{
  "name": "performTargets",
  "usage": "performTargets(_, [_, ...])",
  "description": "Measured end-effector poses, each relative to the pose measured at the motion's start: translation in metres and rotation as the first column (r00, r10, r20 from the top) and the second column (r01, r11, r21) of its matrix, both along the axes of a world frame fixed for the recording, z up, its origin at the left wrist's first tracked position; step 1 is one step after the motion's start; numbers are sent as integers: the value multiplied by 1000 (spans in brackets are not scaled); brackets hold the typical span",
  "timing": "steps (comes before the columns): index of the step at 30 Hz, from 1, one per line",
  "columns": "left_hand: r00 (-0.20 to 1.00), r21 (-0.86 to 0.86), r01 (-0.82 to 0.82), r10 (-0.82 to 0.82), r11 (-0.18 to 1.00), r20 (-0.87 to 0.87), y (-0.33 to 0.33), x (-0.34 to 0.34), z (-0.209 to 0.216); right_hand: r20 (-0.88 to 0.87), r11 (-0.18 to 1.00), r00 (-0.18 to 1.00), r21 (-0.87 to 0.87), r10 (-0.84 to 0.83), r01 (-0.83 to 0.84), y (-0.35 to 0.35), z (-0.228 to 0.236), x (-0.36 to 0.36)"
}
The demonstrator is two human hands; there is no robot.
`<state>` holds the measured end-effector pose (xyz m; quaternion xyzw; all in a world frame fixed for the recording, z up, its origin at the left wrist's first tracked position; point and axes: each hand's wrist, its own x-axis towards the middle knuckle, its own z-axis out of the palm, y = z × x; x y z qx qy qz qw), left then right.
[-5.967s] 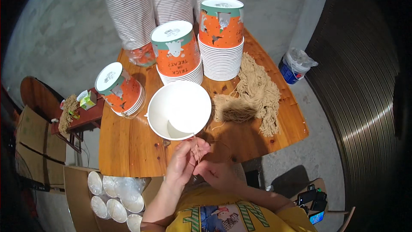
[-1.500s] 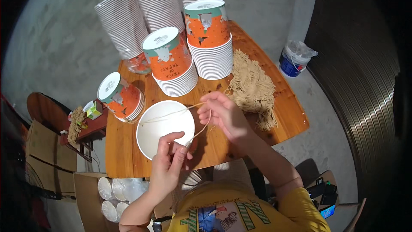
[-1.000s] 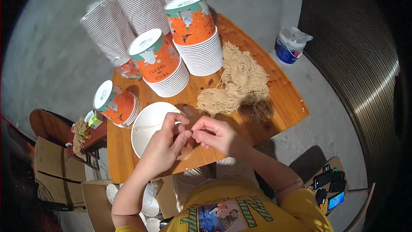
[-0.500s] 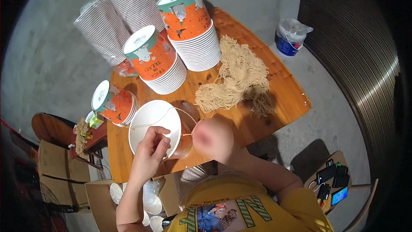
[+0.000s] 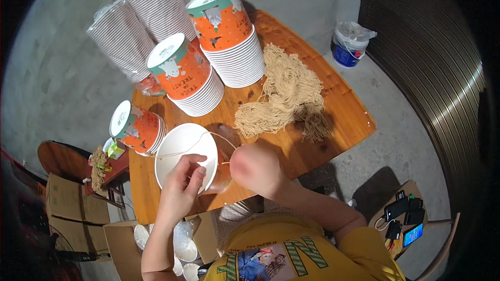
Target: Attaching thin string handles to decorated paper cups.
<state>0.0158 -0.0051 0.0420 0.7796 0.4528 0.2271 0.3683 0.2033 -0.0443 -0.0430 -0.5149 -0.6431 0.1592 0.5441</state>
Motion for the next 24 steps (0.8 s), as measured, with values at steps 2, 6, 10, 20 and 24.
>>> performTargets(2, [1000,101,-8,10,995,-21,-2,5,3,-2,1000,1000,23,-15,15,0,-1,3])
performTargets(6, [949,538,232,-68,811,-308,-17,17,11,-23,998,1000,57,-16,18,-7,9,1])
performTargets(10, [908,629,326,-47,706,-417,-19,27,10,-134,991,985,92,108,-96,-18,22,2])
performTargets(20, [905,511,379,-193,772,-380,-14,26,15,-433,948,849,49,303,-314,-15,13,7])
performTargets(24, [921,485,352,-202,800,-334,-13,24,14,-378,917,862,-77,337,-392,-16,18,14])
